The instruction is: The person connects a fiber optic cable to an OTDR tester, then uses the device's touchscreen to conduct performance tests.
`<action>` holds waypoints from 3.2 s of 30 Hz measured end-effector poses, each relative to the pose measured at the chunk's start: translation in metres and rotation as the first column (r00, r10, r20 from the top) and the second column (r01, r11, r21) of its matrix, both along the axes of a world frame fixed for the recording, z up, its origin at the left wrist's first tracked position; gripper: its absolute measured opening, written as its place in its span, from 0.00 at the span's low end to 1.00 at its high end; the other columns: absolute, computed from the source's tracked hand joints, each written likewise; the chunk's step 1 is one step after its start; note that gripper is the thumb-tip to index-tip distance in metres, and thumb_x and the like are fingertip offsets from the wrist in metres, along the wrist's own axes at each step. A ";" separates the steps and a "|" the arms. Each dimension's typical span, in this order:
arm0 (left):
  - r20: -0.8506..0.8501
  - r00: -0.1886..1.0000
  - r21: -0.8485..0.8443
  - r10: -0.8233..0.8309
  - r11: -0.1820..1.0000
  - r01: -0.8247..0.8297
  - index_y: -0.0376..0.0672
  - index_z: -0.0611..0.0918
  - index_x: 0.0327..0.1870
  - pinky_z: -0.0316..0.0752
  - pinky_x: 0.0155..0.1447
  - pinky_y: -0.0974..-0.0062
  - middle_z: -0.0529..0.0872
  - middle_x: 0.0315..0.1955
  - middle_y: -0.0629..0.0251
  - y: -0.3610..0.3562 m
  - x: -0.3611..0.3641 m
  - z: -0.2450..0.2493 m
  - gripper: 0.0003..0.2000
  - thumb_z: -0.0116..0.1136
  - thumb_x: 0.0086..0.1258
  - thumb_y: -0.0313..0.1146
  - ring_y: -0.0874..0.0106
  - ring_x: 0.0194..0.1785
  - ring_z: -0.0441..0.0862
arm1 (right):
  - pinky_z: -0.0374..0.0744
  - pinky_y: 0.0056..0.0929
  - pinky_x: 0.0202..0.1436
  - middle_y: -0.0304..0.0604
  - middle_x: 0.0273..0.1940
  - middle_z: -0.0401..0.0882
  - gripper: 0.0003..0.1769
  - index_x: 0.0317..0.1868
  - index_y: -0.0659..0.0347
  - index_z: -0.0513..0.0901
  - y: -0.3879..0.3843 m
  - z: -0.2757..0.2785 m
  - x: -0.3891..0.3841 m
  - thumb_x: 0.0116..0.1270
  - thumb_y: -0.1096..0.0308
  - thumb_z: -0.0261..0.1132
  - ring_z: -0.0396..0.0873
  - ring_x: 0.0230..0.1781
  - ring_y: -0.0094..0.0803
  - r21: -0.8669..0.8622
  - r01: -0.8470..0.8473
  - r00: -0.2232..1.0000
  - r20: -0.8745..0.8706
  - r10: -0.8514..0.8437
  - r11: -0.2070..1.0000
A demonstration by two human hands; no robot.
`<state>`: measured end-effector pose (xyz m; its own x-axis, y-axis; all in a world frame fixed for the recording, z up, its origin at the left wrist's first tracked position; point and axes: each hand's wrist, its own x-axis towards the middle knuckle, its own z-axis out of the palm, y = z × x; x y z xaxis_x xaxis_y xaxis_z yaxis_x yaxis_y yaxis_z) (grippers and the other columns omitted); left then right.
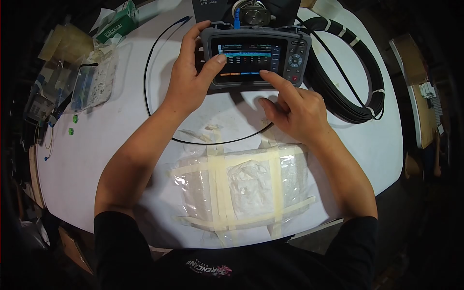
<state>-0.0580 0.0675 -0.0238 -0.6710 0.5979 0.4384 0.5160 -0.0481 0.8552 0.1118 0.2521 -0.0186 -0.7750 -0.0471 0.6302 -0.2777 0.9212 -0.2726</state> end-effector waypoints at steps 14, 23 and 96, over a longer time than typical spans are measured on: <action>0.027 0.999 0.034 0.034 0.999 -0.035 0.45 0.66 0.75 0.80 0.59 0.71 0.82 0.57 0.54 0.004 0.000 0.001 0.28 0.59 0.77 0.36 0.68 0.58 0.82 | 0.79 0.29 0.35 0.41 0.39 0.81 0.22 0.48 0.59 0.88 0.018 0.009 -0.008 0.50 0.79 0.77 0.79 0.35 0.34 0.008 0.037 0.928 -0.370 -0.032 0.999; -0.052 0.996 0.003 0.066 0.998 -0.066 0.43 0.63 0.75 0.84 0.55 0.70 0.82 0.53 0.51 0.006 0.004 0.003 0.32 0.64 0.73 0.35 0.67 0.53 0.86 | 0.79 0.40 0.59 0.49 0.56 0.81 0.22 0.49 0.58 0.89 0.018 0.012 -0.007 0.49 0.77 0.76 0.79 0.57 0.48 0.067 0.105 0.947 -0.310 -0.079 0.992; 0.016 0.999 0.004 0.046 0.999 -0.046 0.46 0.64 0.77 0.75 0.65 0.69 0.83 0.56 0.52 0.001 0.001 -0.002 0.27 0.53 0.81 0.42 0.67 0.59 0.82 | 0.85 0.31 0.55 0.53 0.58 0.86 0.28 0.70 0.65 0.73 0.041 0.005 -0.015 0.72 0.71 0.69 0.86 0.55 0.34 -0.610 0.135 0.988 0.025 -0.152 0.780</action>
<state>-0.0574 0.0689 -0.0260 -0.7045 0.5648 0.4297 0.5038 -0.0283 0.8634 0.0973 0.2932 -0.0136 -0.7258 0.4632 0.5085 -0.1696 0.5959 -0.7850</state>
